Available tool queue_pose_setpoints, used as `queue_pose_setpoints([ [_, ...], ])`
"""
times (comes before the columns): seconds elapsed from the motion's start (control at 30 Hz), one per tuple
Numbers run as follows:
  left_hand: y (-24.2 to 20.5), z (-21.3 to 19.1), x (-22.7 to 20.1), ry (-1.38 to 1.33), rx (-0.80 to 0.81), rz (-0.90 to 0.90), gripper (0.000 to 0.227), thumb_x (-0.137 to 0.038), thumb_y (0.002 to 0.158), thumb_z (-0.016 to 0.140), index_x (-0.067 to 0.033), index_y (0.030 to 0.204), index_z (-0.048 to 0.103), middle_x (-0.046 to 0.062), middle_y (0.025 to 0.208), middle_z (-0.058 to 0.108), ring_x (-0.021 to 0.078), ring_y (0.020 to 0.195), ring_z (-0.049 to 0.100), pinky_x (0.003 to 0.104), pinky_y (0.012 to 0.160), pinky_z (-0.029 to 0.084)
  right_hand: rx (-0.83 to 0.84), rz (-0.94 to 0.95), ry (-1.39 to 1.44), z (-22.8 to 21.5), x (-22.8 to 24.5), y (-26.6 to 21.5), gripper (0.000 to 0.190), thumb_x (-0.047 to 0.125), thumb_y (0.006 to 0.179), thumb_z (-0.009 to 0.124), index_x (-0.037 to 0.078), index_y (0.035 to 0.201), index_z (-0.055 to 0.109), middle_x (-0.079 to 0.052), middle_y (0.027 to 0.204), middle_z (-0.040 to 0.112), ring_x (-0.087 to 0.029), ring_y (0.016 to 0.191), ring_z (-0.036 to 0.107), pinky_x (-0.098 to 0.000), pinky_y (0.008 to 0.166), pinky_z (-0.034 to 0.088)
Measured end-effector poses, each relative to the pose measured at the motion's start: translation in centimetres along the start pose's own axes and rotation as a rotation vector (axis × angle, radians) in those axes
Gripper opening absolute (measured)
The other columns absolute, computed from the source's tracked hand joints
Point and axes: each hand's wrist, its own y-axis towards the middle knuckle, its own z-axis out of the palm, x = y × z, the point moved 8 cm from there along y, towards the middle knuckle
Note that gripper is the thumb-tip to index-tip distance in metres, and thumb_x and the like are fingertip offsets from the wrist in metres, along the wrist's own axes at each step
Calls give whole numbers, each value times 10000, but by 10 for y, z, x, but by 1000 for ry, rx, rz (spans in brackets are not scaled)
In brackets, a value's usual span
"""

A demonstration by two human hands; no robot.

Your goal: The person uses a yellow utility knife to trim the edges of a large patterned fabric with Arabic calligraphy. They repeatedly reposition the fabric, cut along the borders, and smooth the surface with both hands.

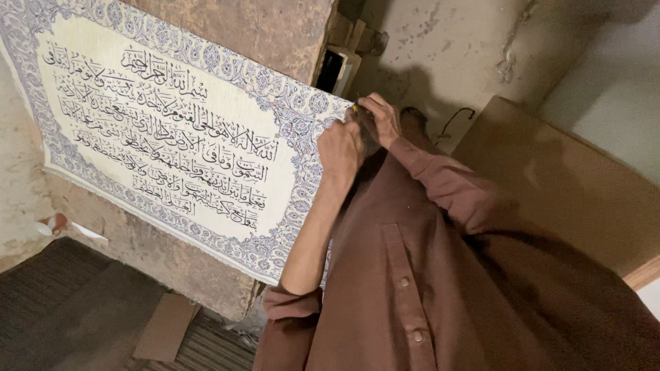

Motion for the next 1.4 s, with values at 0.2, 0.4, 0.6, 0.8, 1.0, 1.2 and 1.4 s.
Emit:
queue_pose_setpoints([
  [0.2,12,-3,-2,3,-157,98,272,-161,971,559,-36,766,687,235,718,674,408,668,692,493,617,558,32,10,3,-6,-1,0,285,-99,856,691,-42,1134,657,-167,1022,646,-350,894,671,-400,740,551],
  [0.4,2,-10,9,0,-119,78,246,-181,971,543,-22,960,729,242,739,682,402,645,699,488,588,561,32,79,42,-6,1,4,134,-67,960,703,5,1060,651,-148,974,632,-337,835,645,-406,709,523],
  [0.6,4,5,6,74,-61,75,319,-203,1003,540,-26,823,737,237,784,691,389,690,716,481,623,573,0,73,41,-7,2,7,77,-38,957,671,-5,1023,650,-156,940,625,-347,823,642,-409,708,520],
  [0.8,-3,3,9,60,-109,111,234,-184,986,553,-19,1078,691,247,793,682,374,648,703,470,581,562,-15,46,-1,-8,4,8,28,0,992,672,5,989,645,-155,921,626,-357,821,627,-428,720,510],
  [1.0,6,19,11,70,-3,46,313,-207,1048,506,-10,890,691,197,688,676,331,607,702,447,544,557,0,86,11,-10,1,5,61,-22,959,638,0,1012,660,-145,911,618,-330,779,617,-416,674,493],
  [1.2,-5,19,15,126,-76,107,282,-175,975,517,8,1092,696,218,765,693,356,653,709,451,579,568,-8,90,-25,-14,-3,1,19,10,986,697,17,987,680,-130,882,620,-308,755,617,-403,672,495],
  [1.4,-13,24,27,163,-18,110,261,-164,1060,458,-23,1168,650,215,814,692,354,694,718,456,615,578,-3,121,-16,-13,-12,1,47,17,958,712,6,1003,704,-133,872,635,-300,758,627,-402,689,505],
])
